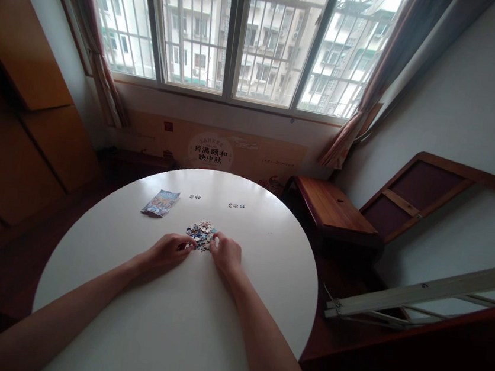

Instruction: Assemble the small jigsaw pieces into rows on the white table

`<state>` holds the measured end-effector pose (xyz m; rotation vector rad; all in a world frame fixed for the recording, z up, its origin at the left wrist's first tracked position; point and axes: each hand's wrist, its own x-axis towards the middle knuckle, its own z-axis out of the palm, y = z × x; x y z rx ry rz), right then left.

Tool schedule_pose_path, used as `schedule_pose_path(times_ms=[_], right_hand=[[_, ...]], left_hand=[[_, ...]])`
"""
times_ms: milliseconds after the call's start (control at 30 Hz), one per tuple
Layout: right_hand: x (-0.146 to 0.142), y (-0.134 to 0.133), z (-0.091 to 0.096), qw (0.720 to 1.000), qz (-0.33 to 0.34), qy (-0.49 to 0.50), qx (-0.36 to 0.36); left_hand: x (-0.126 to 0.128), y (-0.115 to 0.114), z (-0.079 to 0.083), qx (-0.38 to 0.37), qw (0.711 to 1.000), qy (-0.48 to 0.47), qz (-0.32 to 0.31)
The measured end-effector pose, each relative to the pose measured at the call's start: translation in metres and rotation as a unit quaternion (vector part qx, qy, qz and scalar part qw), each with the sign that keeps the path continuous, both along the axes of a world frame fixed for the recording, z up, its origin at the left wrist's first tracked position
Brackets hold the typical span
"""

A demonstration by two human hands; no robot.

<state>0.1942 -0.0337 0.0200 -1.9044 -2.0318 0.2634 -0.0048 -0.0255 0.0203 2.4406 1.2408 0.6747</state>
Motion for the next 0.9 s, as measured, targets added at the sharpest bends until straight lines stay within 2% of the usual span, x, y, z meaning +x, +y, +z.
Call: schedule_pose_path(times_ms=[333, 500, 667, 900], right_hand=[[0.011, -0.002, 0.014, 0.998, 0.013, 0.058, -0.02], [0.014, -0.006, 0.021, 0.996, 0.032, 0.057, -0.06], [0.01, -0.008, 0.021, 0.994, 0.041, 0.043, -0.089], [0.012, -0.006, 0.017, 0.995, 0.013, 0.048, -0.084]], left_hand=[[-0.001, 0.0, 0.0, 0.004, 1.0, 0.01, -0.007], [-0.001, -0.001, 0.0, 0.004, 1.0, 0.007, -0.004], [-0.001, -0.001, 0.001, 0.003, 1.0, 0.007, -0.005], [-0.001, -0.001, 0.002, 0.002, 1.0, 0.006, -0.008]])
